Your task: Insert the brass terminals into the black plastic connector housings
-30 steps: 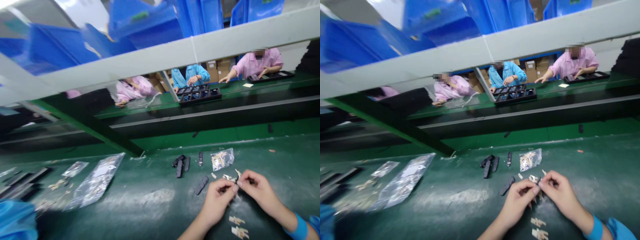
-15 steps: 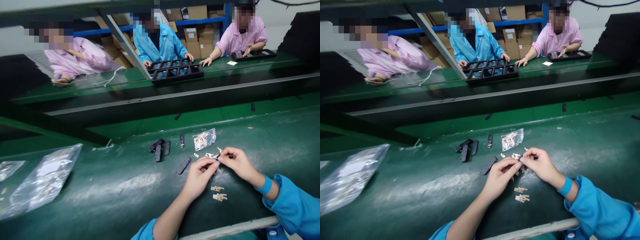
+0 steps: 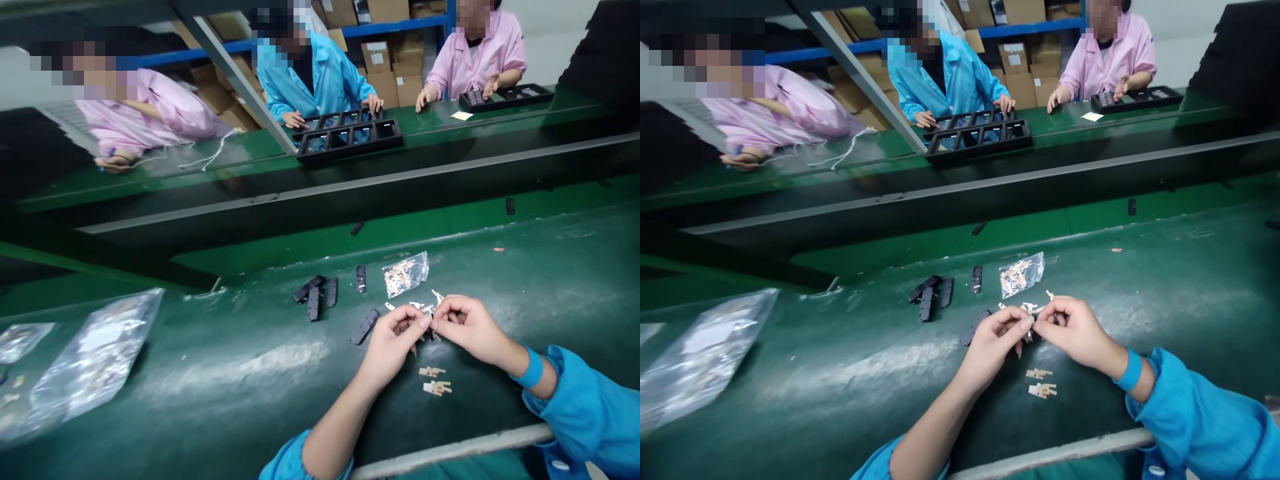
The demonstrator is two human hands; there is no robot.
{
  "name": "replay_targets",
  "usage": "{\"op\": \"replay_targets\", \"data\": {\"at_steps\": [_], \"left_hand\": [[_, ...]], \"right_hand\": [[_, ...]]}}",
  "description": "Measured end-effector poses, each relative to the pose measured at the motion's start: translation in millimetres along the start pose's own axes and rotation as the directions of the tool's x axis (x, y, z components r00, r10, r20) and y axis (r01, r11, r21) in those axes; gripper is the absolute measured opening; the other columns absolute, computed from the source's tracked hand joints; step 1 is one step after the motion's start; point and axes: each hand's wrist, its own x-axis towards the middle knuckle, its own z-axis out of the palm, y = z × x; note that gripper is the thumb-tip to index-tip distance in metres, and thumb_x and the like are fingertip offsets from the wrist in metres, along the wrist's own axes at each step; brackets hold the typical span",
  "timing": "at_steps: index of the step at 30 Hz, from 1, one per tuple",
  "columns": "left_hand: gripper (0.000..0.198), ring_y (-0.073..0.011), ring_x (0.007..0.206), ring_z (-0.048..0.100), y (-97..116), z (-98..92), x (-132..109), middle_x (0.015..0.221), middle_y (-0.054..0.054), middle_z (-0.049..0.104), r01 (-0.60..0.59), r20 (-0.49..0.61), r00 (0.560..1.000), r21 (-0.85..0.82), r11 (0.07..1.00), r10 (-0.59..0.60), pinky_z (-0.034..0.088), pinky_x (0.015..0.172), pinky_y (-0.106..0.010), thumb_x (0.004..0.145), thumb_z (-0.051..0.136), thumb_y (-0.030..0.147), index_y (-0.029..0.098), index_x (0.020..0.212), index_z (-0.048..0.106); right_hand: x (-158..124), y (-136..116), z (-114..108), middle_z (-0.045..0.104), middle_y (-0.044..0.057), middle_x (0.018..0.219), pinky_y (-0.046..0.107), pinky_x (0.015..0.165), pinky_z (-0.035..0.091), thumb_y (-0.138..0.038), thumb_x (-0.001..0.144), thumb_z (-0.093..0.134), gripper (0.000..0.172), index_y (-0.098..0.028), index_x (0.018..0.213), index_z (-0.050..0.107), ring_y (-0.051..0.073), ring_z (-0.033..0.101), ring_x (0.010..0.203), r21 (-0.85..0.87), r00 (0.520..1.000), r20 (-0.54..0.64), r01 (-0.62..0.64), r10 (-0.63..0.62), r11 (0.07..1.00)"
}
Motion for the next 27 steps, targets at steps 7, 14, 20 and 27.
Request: {"op": "replay_targets", "data": {"at_steps": [7,14,20,27], "left_hand": [[0.048,-0.0074,0.052,0.048,0,1.1,-2,0.067,0.003,0.055,0.001,0.026,1.000,-0.020,1.000,-0.001,0.043,0.046,-0.017,0.081,0.078,0.062,0.016,0.080,0.063],[0.047,-0.0068,0.049,0.047,1,-2.4,-1,0.064,0.004,0.055,0.061,0.103,0.993,-0.097,0.993,-0.051,0.043,0.043,-0.017,0.079,0.081,0.059,0.015,0.081,0.064],[0.050,-0.0069,0.048,0.048,1,-1.6,-3,0.062,0.004,0.055,0.089,0.177,0.982,-0.158,0.983,-0.061,0.042,0.042,-0.017,0.075,0.084,0.060,0.016,0.079,0.062],[0.054,-0.0050,0.042,0.044,-4,3.8,-5,0.058,0.006,0.054,0.107,0.145,0.986,-0.190,0.976,-0.080,0.037,0.039,-0.016,0.074,0.084,0.064,0.017,0.081,0.059]], "right_hand": [[-2,1,3,0.061,-0.001,0.071,0.027,0.057,0.034,-0.036,0.079,0.077,0.019,-0.017,0.081,0.074,0.013,0.044,0.062,0.030,0.999,-0.048,-0.024,0.025,0.999],[0,-9,-2,0.067,0.002,0.072,0.028,0.066,0.043,-0.038,0.076,0.081,0.022,-0.017,0.073,0.073,0.015,0.055,0.068,0.200,0.991,0.078,-0.124,0.111,0.972],[-1,-19,-2,0.056,-0.004,0.060,0.022,0.046,0.025,-0.043,0.067,0.088,0.033,-0.015,0.072,0.072,0.006,0.035,0.049,0.371,0.941,0.195,-0.333,0.278,0.867],[-5,-8,5,0.053,-0.003,0.061,0.020,0.045,0.018,-0.048,0.062,0.092,0.041,-0.014,0.073,0.071,0.005,0.032,0.049,0.418,0.925,0.189,-0.380,0.330,0.825]]}}
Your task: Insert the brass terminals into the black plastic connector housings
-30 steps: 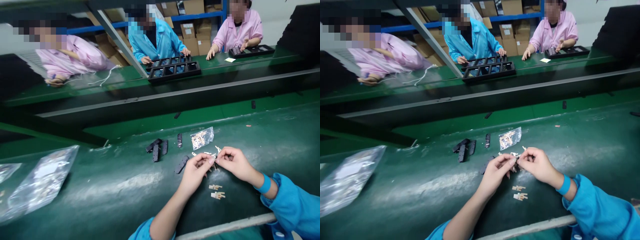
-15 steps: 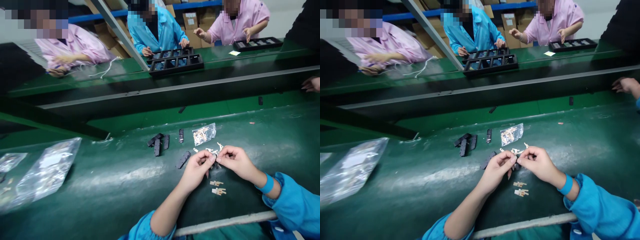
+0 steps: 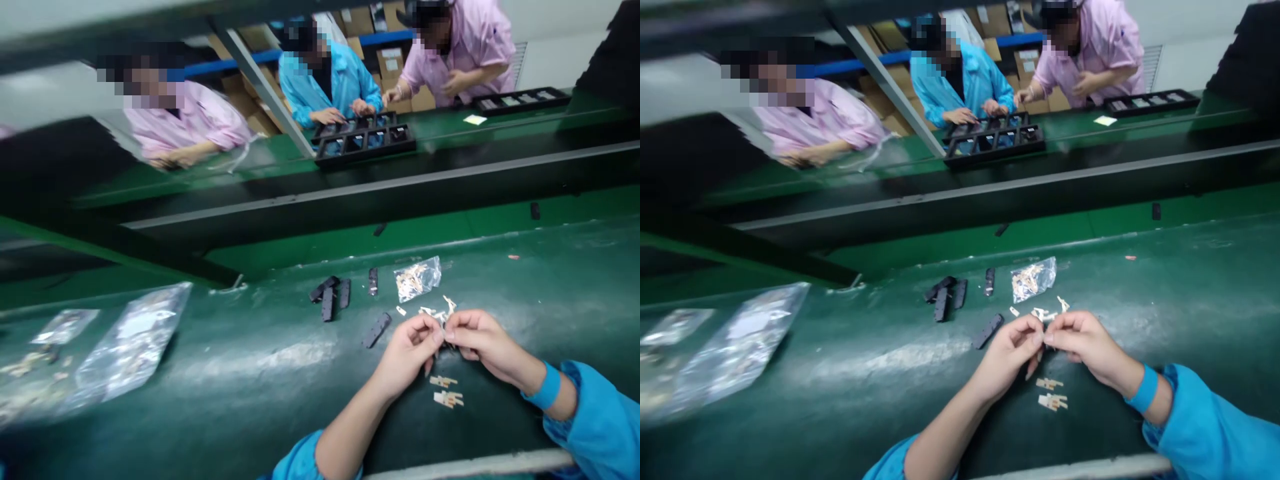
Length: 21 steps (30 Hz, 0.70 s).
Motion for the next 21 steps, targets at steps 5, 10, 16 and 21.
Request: {"op": "replay_targets", "data": {"at_steps": [5,10,16,21], "left_hand": [[0.057,-0.0047,0.040,0.040,-10,-0.2,3,0.059,0.006,0.053,-0.018,-0.026,0.999,0.059,0.998,0.020,0.031,0.039,-0.017,0.075,0.079,0.069,0.017,0.081,0.057],[0.055,-0.0082,0.050,0.042,2,-21.2,2,0.067,0.003,0.054,-0.072,-0.122,0.986,0.281,0.957,0.110,0.036,0.047,-0.021,0.081,0.070,0.071,0.017,0.084,0.062],[0.034,-0.0235,0.091,0.061,32,-86.8,-29,0.095,-0.005,0.068,0.116,-0.317,0.913,0.804,0.583,0.256,0.045,0.082,-0.033,0.088,0.066,0.053,0.020,0.097,0.068],[0.021,-0.0238,0.094,0.062,27,-103.0,-37,0.096,-0.004,0.068,0.318,-0.411,0.891,0.868,0.380,0.194,0.041,0.077,-0.031,0.088,0.064,0.042,0.022,0.090,0.060]], "right_hand": [[7,15,-3,0.048,-0.005,0.058,0.021,0.045,0.017,-0.050,0.066,0.090,0.042,-0.014,0.072,0.068,0.005,0.030,0.047,0.001,0.999,-0.015,0.035,-0.035,0.999],[18,21,-9,0.049,-0.004,0.059,0.022,0.045,0.019,-0.053,0.065,0.087,0.044,-0.014,0.072,0.068,0.006,0.032,0.047,-0.035,0.994,-0.067,0.083,-0.086,0.996],[28,3,-15,0.048,-0.003,0.057,0.023,0.045,0.022,-0.054,0.067,0.083,0.042,-0.015,0.072,0.071,0.008,0.034,0.048,-0.126,0.980,-0.139,0.123,-0.140,0.984],[41,-40,-1,0.047,-0.004,0.055,0.024,0.046,0.024,-0.052,0.068,0.083,0.038,-0.016,0.072,0.072,0.010,0.036,0.048,-0.244,0.978,-0.054,0.181,-0.200,0.953]]}}
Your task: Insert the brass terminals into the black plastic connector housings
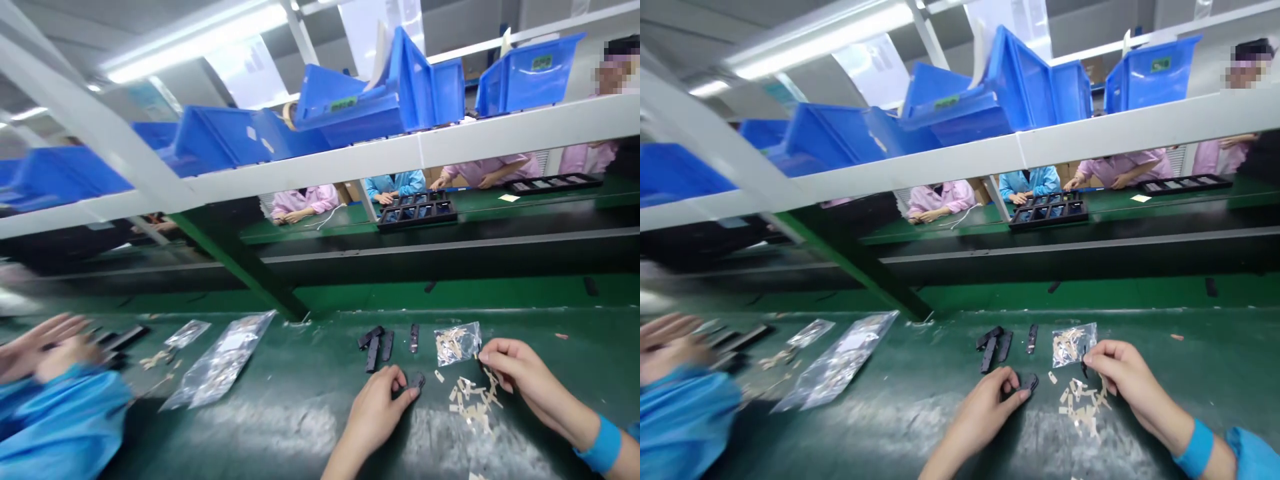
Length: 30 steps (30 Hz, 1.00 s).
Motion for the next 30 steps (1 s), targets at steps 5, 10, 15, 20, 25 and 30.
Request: {"op": "replay_targets", "data": {"at_steps": [5,10,15,20,25,30], "left_hand": [[0.015,-0.0215,0.083,0.063,6,6.0,-1,0.082,-0.001,0.068,0.036,-0.013,0.999,-0.012,0.999,-0.036,0.036,0.069,-0.028,0.090,0.061,0.032,0.022,0.081,0.054],[0.012,-0.0226,0.078,0.063,3,6.6,-1,0.080,-0.002,0.066,0.024,-0.070,0.997,-0.012,1.000,-0.025,0.033,0.066,-0.029,0.095,0.053,0.028,0.024,0.084,0.051],[0.011,-0.0221,0.074,0.063,0,-3.5,0,0.075,-0.001,0.061,-0.005,-0.121,0.993,-0.025,1.000,0.001,0.033,0.068,-0.029,0.101,0.043,0.030,0.025,0.095,0.051],[0.045,-0.0159,0.059,0.050,40,7.8,3,0.068,0.005,0.045,-0.074,-0.115,0.993,-0.551,0.831,0.013,0.034,0.055,-0.025,0.103,0.039,0.057,0.022,0.130,0.047],[0.073,-0.0138,0.061,0.060,93,41.2,-2,0.077,0.001,0.065,0.021,0.067,0.991,-0.929,0.370,0.112,0.046,0.051,-0.023,0.087,0.074,0.057,0.019,0.143,0.047],[0.089,-0.0150,0.064,0.069,103,51.1,-12,0.086,-0.002,0.075,0.055,0.108,0.981,-0.952,0.302,0.162,0.054,0.060,-0.025,0.091,0.074,0.047,0.024,0.161,0.024]], "right_hand": [[17,-10,5,0.045,-0.004,0.053,0.024,0.047,0.024,-0.054,0.067,0.085,0.041,-0.015,0.072,0.072,0.009,0.035,0.048,-0.001,0.998,0.055,0.036,-0.036,0.999],[29,16,-6,0.045,-0.004,0.055,0.023,0.046,0.022,-0.055,0.065,0.089,0.045,-0.016,0.070,0.069,0.009,0.034,0.049,0.091,0.999,0.042,-0.015,0.011,0.996],[35,28,-15,0.046,-0.004,0.054,0.024,0.046,0.023,-0.055,0.067,0.088,0.044,-0.016,0.068,0.068,0.009,0.035,0.048,0.124,0.999,0.035,-0.025,0.021,0.992],[27,11,-9,0.055,-0.002,0.055,0.024,0.047,0.026,-0.046,0.068,0.086,0.034,-0.014,0.070,0.074,0.009,0.039,0.049,0.064,0.998,-0.006,0.069,-0.068,0.996],[16,-1,-1,0.064,0.001,0.062,0.024,0.047,0.040,-0.041,0.064,0.086,0.028,-0.016,0.071,0.076,0.012,0.051,0.053,0.077,0.999,-0.032,-0.006,0.009,0.997],[6,-8,6,0.071,0.004,0.069,0.027,0.055,0.055,-0.041,0.060,0.088,0.030,-0.016,0.071,0.074,0.017,0.065,0.063,0.120,0.996,-0.030,-0.077,0.082,0.990]]}}
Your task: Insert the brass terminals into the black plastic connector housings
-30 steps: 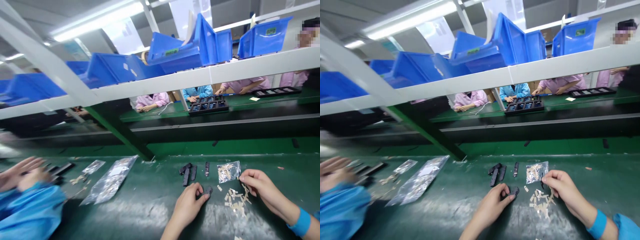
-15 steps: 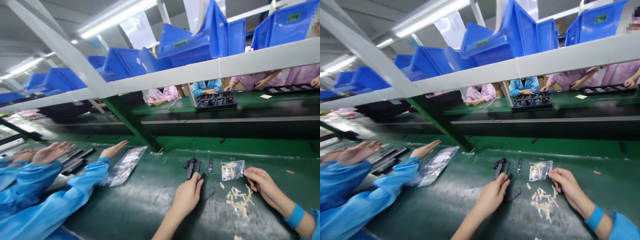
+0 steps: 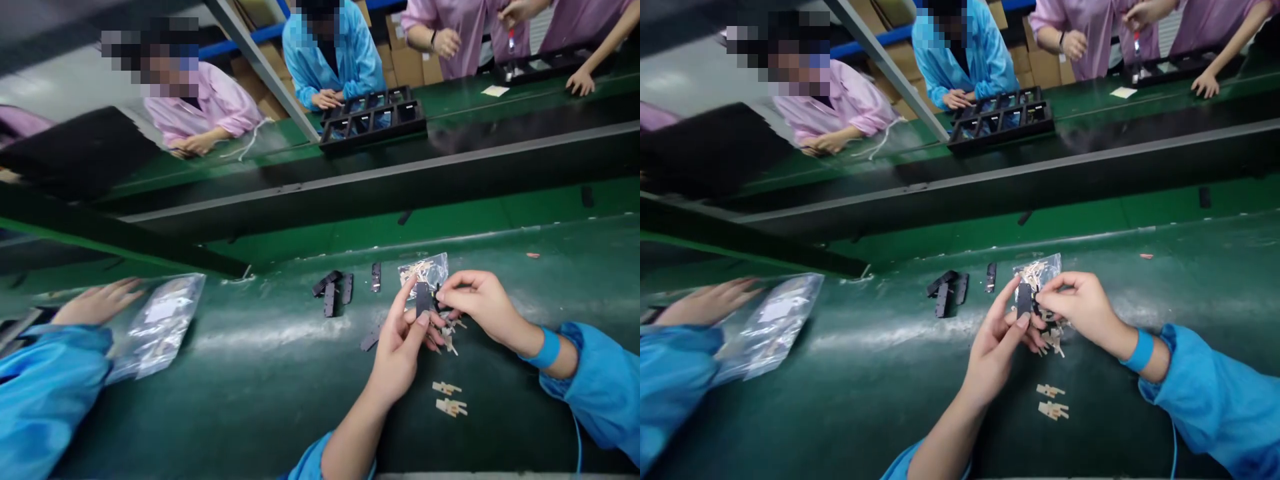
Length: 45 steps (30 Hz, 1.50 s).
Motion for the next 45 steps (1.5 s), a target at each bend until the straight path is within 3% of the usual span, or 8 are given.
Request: {"op": "replay_targets", "data": {"at_steps": [7,14,28,45], "left_hand": [[0.063,-0.0163,0.069,0.073,-6,9.5,-9,0.086,-0.002,0.077,-0.015,-0.024,1.000,0.013,1.000,0.016,0.056,0.064,-0.025,0.095,0.070,0.041,0.024,0.144,0.035],[0.076,-0.0196,0.080,0.076,-7,8.5,-13,0.095,-0.006,0.078,-0.029,-0.016,0.999,0.085,0.996,0.030,0.061,0.075,-0.031,0.098,0.066,0.038,0.025,0.159,0.022],[0.064,-0.0197,0.085,0.074,-8,4.0,-16,0.098,-0.006,0.076,-0.090,0.048,0.995,0.185,0.979,0.083,0.060,0.085,-0.035,0.103,0.054,0.027,0.023,0.160,0.026],[0.056,-0.0172,0.084,0.073,-17,-1.0,-15,0.095,-0.005,0.076,-0.243,0.098,0.970,0.271,0.931,0.224,0.059,0.079,-0.031,0.104,0.051,0.021,0.027,0.158,0.034]], "right_hand": [[-10,-2,5,0.067,0.001,0.062,0.025,0.048,0.053,-0.038,0.070,0.083,0.026,-0.017,0.071,0.067,0.013,0.061,0.051,0.032,1.000,0.001,-0.005,0.005,0.999],[-13,-2,6,0.066,-0.001,0.060,0.025,0.045,0.051,-0.040,0.073,0.083,0.028,-0.019,0.070,0.066,0.013,0.059,0.048,0.022,1.000,0.008,0.011,-0.012,1.000],[-13,0,6,0.067,0.000,0.061,0.025,0.046,0.053,-0.035,0.074,0.081,0.025,-0.018,0.069,0.063,0.013,0.062,0.048,0.019,1.000,0.011,-0.005,0.004,1.000],[-13,0,8,0.069,-0.001,0.059,0.022,0.045,0.053,-0.025,0.071,0.078,0.016,-0.018,0.066,0.064,0.012,0.063,0.047,0.066,0.999,0.021,-0.026,0.025,0.998]]}}
